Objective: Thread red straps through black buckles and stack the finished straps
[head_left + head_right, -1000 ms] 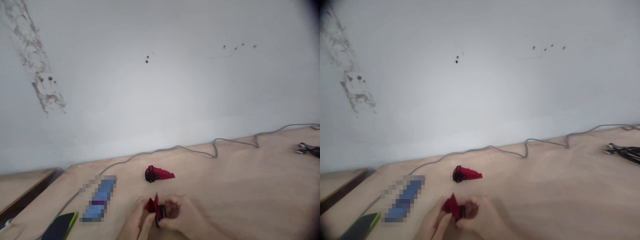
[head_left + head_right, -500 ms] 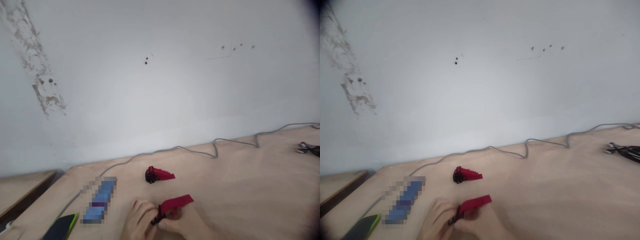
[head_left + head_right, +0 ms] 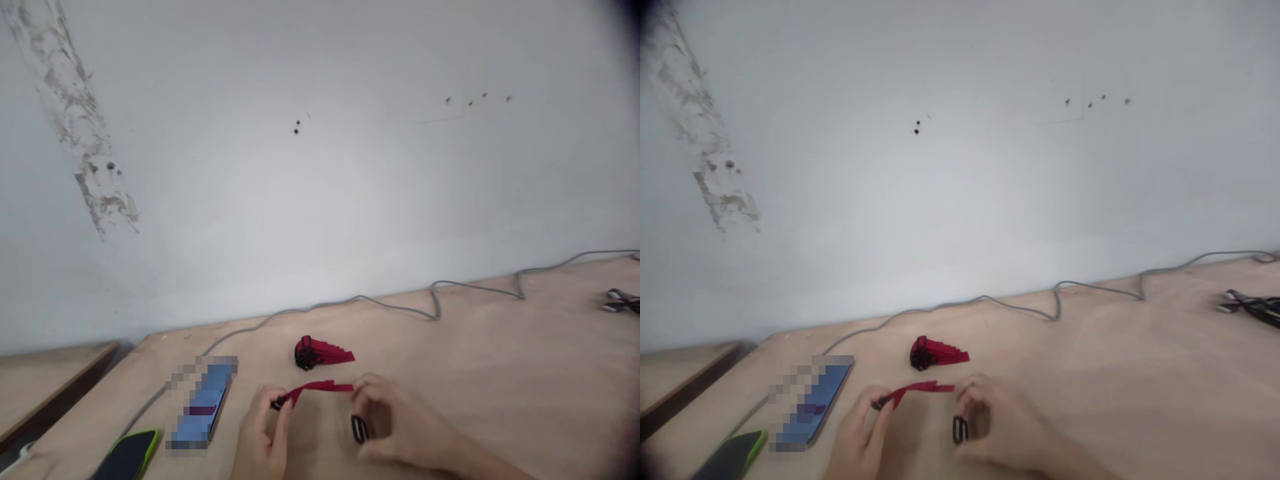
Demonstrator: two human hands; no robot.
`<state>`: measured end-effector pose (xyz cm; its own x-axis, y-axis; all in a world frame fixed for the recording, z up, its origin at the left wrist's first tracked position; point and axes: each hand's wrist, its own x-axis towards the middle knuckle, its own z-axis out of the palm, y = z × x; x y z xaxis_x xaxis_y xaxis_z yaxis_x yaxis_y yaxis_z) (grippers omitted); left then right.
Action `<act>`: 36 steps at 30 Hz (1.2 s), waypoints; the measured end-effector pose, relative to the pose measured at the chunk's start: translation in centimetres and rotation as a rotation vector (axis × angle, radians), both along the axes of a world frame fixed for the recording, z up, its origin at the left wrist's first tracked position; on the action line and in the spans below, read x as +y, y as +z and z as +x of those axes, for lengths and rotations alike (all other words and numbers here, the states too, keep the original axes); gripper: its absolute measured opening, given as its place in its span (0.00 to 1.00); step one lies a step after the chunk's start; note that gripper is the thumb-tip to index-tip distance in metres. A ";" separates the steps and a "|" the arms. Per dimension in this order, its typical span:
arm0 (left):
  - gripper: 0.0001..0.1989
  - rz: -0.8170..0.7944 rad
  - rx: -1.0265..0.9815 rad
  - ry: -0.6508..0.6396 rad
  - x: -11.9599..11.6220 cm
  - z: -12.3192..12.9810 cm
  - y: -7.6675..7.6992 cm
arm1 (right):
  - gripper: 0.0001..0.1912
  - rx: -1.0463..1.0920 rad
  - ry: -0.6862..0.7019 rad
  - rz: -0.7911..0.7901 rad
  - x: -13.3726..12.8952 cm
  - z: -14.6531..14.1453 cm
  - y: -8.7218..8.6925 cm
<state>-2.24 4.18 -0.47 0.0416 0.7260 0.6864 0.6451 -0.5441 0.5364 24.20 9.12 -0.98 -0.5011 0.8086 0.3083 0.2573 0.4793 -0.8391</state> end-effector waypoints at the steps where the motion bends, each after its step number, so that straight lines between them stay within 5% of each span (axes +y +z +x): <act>1: 0.10 -0.012 0.012 -0.026 -0.1 0.1 0.1 | 0.18 -0.076 0.042 0.062 -0.1 0.2 0.1; 7: 0.11 0.021 0.096 -0.178 -0.8 1.0 -0.6 | 0.12 -0.045 0.134 0.104 -0.7 -1.1 1.1; 11: 0.08 0.015 0.177 -0.346 -0.8 1.1 -1.5 | 0.05 0.152 0.138 -0.059 -1.5 -2.6 0.7; 14: 0.09 0.038 0.232 -0.396 -0.7 1.3 -1.5 | 0.12 0.310 0.142 -0.236 -1.6 -3.3 -0.4; 17: 0.12 0.113 0.272 -0.361 -0.6 1.6 -1.1 | 0.19 0.539 0.008 -0.403 -0.7 -3.6 -0.5; 21: 0.14 0.182 0.498 -0.297 -0.7 1.3 -0.7 | 0.21 0.673 -0.147 -0.389 1.9 -3.2 2.8; 23: 0.15 0.152 0.600 -0.262 -0.7 1.1 -0.8 | 0.18 0.545 -0.172 -0.298 3.1 -3.0 4.7; 26: 0.11 0.139 0.573 -0.248 -0.6 1.1 -1.8 | 0.16 0.028 -0.093 -0.102 4.2 -3.9 5.6; 32: 0.05 0.178 0.470 -0.218 -0.4 1.4 -2.9 | 0.07 -0.327 -0.093 0.066 2.7 -7.4 1.0; 36: 0.15 0.026 0.525 0.010 -0.9 1.2 -2.5 | 0.05 -0.390 -0.258 0.191 2.4 -7.8 1.0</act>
